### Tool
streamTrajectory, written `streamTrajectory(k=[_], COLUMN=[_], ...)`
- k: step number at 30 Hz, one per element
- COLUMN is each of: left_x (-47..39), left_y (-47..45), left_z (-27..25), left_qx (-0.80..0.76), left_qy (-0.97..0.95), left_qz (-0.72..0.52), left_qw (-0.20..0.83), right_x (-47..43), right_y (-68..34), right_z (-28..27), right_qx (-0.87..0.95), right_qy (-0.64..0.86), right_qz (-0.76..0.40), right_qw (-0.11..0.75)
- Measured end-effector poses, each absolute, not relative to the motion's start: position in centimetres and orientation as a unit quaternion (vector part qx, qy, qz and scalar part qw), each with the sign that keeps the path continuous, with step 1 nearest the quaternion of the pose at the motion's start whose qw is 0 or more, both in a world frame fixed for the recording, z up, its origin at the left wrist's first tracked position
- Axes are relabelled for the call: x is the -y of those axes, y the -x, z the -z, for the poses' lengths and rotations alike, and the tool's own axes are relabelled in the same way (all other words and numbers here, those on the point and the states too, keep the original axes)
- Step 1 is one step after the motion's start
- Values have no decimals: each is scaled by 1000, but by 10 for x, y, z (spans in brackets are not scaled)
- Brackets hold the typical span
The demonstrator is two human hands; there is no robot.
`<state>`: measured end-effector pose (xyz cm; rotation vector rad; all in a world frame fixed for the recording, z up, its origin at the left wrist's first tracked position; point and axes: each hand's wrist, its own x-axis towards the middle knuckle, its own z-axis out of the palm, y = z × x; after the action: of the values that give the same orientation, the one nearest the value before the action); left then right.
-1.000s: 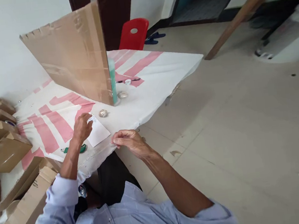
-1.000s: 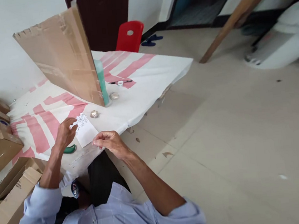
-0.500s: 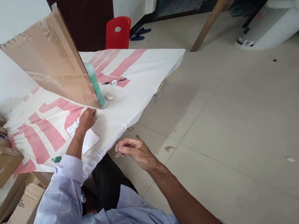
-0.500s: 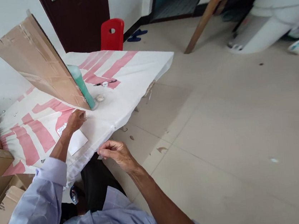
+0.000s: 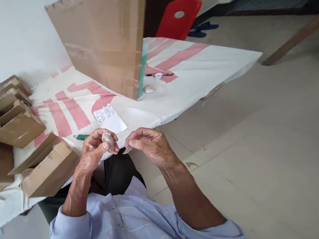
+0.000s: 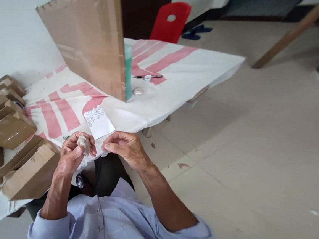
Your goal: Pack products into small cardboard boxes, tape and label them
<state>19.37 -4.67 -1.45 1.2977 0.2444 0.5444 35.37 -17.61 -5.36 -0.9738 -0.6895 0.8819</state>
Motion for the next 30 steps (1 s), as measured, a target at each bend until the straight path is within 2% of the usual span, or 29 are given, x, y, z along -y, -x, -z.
streamTrajectory(k=[10, 17, 25, 30], left_x=[87, 107, 121, 129], left_y=[-72, -27, -19, -13], left_z=[18, 29, 34, 24], left_qx=[-155, -144, -121, -137], left_qy=[-513, -500, -520, -548], left_qz=[-350, -403, -433, -427], left_qw=[769, 753, 726, 706], right_x=[177, 181, 190, 193], right_y=[-252, -220, -211, -212], right_z=[24, 19, 17, 5], right_qx=[447, 510, 520, 550], right_qy=[383, 384, 384, 432], right_qz=[-523, -497, -513, -442], right_qw=[617, 588, 565, 561])
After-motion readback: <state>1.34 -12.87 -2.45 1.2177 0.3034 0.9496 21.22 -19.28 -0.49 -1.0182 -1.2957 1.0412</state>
